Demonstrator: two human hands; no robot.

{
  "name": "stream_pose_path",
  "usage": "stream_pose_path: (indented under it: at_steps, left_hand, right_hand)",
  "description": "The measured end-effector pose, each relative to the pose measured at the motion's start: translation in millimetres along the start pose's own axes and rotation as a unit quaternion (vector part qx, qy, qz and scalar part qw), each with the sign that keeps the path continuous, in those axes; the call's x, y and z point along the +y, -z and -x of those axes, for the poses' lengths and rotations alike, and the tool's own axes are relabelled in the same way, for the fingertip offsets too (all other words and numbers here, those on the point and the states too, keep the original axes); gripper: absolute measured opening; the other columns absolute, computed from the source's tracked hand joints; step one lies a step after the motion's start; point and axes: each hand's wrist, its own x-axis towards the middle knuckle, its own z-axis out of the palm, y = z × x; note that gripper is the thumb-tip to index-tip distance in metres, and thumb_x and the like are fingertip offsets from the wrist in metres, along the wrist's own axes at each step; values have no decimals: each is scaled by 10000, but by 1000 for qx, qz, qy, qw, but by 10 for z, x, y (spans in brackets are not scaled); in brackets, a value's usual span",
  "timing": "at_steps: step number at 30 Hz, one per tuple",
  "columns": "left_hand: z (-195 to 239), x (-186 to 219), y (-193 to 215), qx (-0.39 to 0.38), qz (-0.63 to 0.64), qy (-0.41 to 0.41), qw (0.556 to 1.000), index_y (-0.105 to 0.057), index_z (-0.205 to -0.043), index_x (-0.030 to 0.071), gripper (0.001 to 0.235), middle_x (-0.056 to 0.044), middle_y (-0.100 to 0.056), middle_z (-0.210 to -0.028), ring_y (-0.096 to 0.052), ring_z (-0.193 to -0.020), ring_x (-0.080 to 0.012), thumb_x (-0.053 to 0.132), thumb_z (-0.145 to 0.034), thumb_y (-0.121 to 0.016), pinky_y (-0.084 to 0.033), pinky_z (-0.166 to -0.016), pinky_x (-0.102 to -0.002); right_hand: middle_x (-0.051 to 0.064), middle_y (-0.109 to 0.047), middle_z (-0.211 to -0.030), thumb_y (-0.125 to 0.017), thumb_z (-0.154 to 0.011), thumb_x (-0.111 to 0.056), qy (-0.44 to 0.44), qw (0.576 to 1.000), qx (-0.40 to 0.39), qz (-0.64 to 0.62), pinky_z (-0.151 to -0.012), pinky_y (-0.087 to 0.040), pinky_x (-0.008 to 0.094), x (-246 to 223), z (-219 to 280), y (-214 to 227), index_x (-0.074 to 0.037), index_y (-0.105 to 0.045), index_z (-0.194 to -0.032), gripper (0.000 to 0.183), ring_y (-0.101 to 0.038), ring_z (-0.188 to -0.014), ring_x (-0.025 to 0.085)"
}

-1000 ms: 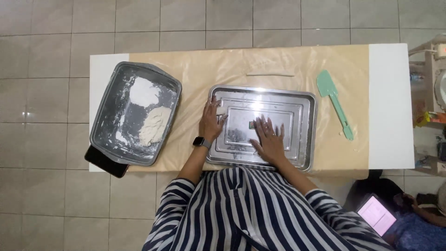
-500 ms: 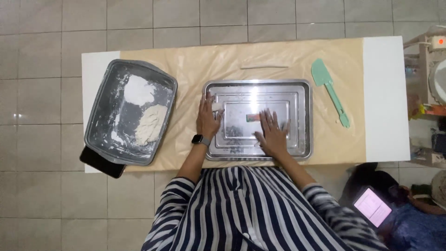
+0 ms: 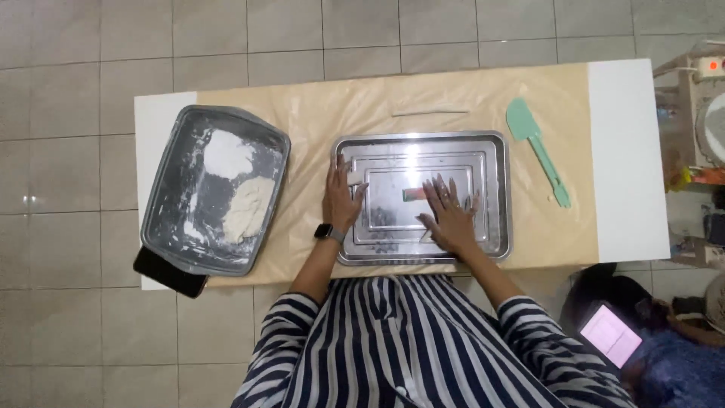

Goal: Rolling small pieces of dough into long thin strips on a metal tray.

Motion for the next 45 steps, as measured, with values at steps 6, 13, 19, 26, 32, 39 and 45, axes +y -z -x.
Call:
stream_pose_path:
  at_steps: [6, 13, 19, 26, 32, 39, 45]
  left_hand:
    - [-16, 106, 74, -11, -18, 4, 1000, -383, -1176, 26, 508, -170, -307, -1331, -237, -1253, -324, 389, -832, -468, -248, -1025, -415]
    - [-22, 102, 97, -19, -11, 17, 1000, -384, -1173, 25, 486, -172, -329, -1318, -254, -1249, -317, 364, -834, -469, -261, -1018, -411]
    - [-14, 107, 104, 8, -18, 2, 1000, -397, -1163, 17, 503, -184, -329, -1313, -255, -1249, -317, 393, -838, -471, -254, -1020, -404]
    - [-3, 126, 126, -6, -13, 6, 1000, -396, -1152, -1, 508, -195, -314, -1319, -244, -1250, -331, 381, -830, -483, -250, -1019, -412]
    - [-65, 120, 107, -5, -29, 1, 1000, -392, -1165, -2, 511, -185, -281, -1343, -243, -1251, -332, 377, -835, -484, -249, -1015, -420]
    - [-27, 136, 140, -16, -39, 5, 999, -395, -1166, -15, 499, -186, -296, -1334, -251, -1246, -333, 351, -840, -489, -253, -1015, -411]
    - [-35, 81, 106, -37, -31, 21, 999, -372, -1194, 5, 512, -160, -247, -1366, -218, -1269, -307, 383, -857, -447, -231, -1038, -400]
  right_hand:
    - [59, -29, -1440, -207, -870, -481, 17, 993, 105, 47, -925, -15, 676, -146, -687, 183, -218, -122, -1373, 574, 1, -1314, 267]
    - [47, -78, -1433, -178, -846, -507, -14, 999, 44, 5, -905, 1, 674, -201, -83, 211, -247, -90, -1372, 593, -18, -1315, 244]
    - [51, -73, -1436, -139, -777, -631, -18, 997, 64, -33, -920, -19, 659, -200, -397, 271, -217, -113, -1373, 727, -16, -1317, 246]
    - [32, -160, -1420, -185, -831, -486, -2, 997, 65, -30, -924, -4, 644, -450, -199, 493, -217, -208, -1357, 592, -7, -1314, 252]
    - [-31, -107, -1426, -160, -773, -653, 128, 989, -67, 28, -954, -12, 606, 175, 158, 71, -334, -99, -1357, 668, -52, -1313, 218]
    - [-106, -347, -1335, -495, -763, -423, 215, 976, 14, -14, -982, -192, 439, 453, 467, -10, -320, -566, -1027, 293, -307, -1239, 100]
    - [-5, -617, -1033, -622, -723, -199, 240, 960, 84, -115, -907, -422, 317, 701, 565, -248, -176, -658, -888, 171, -542, -1021, 163]
